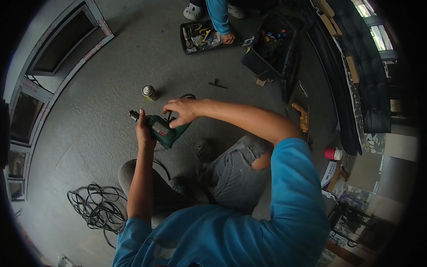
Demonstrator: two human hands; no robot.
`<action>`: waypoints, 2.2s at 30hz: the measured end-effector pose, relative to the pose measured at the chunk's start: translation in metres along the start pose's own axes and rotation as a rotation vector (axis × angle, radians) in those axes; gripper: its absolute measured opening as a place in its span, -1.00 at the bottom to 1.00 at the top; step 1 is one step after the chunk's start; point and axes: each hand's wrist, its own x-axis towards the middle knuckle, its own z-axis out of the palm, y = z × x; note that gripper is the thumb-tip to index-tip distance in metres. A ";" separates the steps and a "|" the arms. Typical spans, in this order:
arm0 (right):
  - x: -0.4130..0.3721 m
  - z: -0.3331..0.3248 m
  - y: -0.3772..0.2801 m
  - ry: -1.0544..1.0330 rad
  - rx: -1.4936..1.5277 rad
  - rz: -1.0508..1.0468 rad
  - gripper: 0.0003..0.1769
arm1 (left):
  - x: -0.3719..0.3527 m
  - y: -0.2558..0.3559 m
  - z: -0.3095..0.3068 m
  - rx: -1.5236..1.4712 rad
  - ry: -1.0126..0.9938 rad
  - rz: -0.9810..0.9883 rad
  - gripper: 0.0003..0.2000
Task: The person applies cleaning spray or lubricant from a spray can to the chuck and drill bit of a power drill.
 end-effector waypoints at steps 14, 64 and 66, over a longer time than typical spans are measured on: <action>-0.047 0.017 -0.062 0.304 -0.614 -0.167 -0.11 | -0.039 0.063 0.009 -0.324 -0.329 -0.066 -0.67; -0.030 0.084 -0.053 0.432 -0.311 -0.348 -0.28 | -0.107 0.082 -0.018 -0.172 -0.205 0.021 -0.90; -0.031 0.085 -0.052 0.385 -0.332 -0.326 -0.25 | -0.107 0.081 -0.021 -0.166 -0.225 0.014 -0.88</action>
